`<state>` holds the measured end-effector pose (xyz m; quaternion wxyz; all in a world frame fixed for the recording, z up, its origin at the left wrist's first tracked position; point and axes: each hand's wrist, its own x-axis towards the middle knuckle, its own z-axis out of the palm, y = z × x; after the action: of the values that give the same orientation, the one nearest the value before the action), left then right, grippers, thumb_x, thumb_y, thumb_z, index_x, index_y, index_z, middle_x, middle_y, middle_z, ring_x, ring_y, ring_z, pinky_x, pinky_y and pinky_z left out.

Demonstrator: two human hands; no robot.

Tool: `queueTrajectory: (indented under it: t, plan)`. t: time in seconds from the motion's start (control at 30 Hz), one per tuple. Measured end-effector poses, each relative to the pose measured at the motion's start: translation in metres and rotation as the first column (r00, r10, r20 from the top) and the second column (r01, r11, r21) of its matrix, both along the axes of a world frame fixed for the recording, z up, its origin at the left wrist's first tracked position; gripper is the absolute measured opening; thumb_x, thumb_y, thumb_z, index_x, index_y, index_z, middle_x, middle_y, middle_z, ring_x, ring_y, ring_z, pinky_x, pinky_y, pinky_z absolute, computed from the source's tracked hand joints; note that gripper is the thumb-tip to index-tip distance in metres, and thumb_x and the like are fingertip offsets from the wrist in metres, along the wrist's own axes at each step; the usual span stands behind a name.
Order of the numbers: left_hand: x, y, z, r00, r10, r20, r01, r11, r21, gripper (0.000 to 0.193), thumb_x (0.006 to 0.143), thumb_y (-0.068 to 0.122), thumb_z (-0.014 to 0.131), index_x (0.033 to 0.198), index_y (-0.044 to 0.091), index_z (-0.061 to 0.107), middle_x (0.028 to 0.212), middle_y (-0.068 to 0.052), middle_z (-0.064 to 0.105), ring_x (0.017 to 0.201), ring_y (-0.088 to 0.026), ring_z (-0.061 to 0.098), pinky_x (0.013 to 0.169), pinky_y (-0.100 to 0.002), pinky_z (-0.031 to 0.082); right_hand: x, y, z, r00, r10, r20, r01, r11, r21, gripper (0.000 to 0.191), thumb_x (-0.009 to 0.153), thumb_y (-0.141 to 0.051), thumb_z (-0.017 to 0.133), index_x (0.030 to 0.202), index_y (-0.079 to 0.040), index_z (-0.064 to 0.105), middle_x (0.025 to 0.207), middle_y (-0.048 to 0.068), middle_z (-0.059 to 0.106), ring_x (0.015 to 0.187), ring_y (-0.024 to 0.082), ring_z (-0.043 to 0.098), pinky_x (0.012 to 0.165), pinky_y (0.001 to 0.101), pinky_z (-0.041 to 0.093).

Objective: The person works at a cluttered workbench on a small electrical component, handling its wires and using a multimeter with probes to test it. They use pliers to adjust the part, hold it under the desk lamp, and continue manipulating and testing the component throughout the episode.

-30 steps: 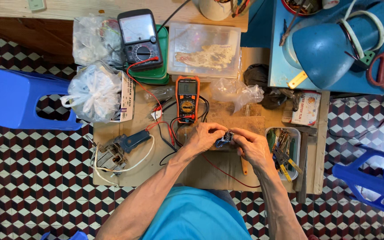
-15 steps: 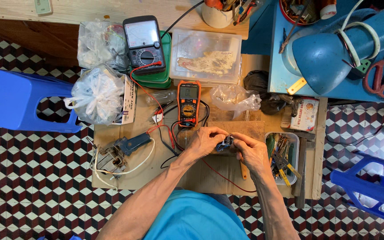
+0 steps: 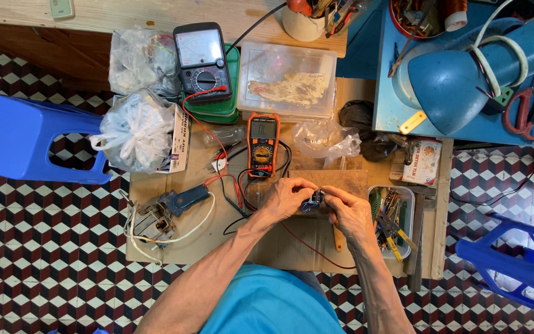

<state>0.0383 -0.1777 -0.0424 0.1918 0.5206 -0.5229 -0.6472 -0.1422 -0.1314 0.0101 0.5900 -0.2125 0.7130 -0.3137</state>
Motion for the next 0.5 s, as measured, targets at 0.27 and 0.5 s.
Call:
queueTrajectory:
  t: [0.27, 0.5]
  plan:
    - [-0.001, 0.001, -0.008, 1.000, -0.005, -0.008, 0.005, 0.999, -0.042, 0.027, 0.091, 0.027, 0.065, 0.107, 0.009, 0.079, 0.087, -0.005, 0.078, 0.078, -0.013, 0.072, 0.071, -0.030, 0.056, -0.001, 0.001, -0.006, 1.000, 0.001, -0.016, -0.001, 1.000, -0.014, 0.036, 0.092, -0.013, 0.067, 0.125, -0.001, 0.073, 0.084, 0.009, 0.074, 0.055, 0.009, 0.056, 0.046, 0.0211, 0.039]
    - [0.001, 0.002, -0.010, 1.000, -0.001, -0.017, 0.000, 1.000, -0.025, 0.027, 0.091, 0.026, 0.065, 0.106, 0.009, 0.079, 0.088, -0.005, 0.078, 0.081, -0.013, 0.073, 0.073, -0.030, 0.056, 0.001, 0.001, -0.004, 1.000, 0.014, -0.014, -0.015, 1.000, -0.016, 0.034, 0.093, -0.012, 0.065, 0.124, -0.001, 0.074, 0.082, 0.011, 0.075, 0.054, 0.008, 0.056, 0.046, 0.0209, 0.039]
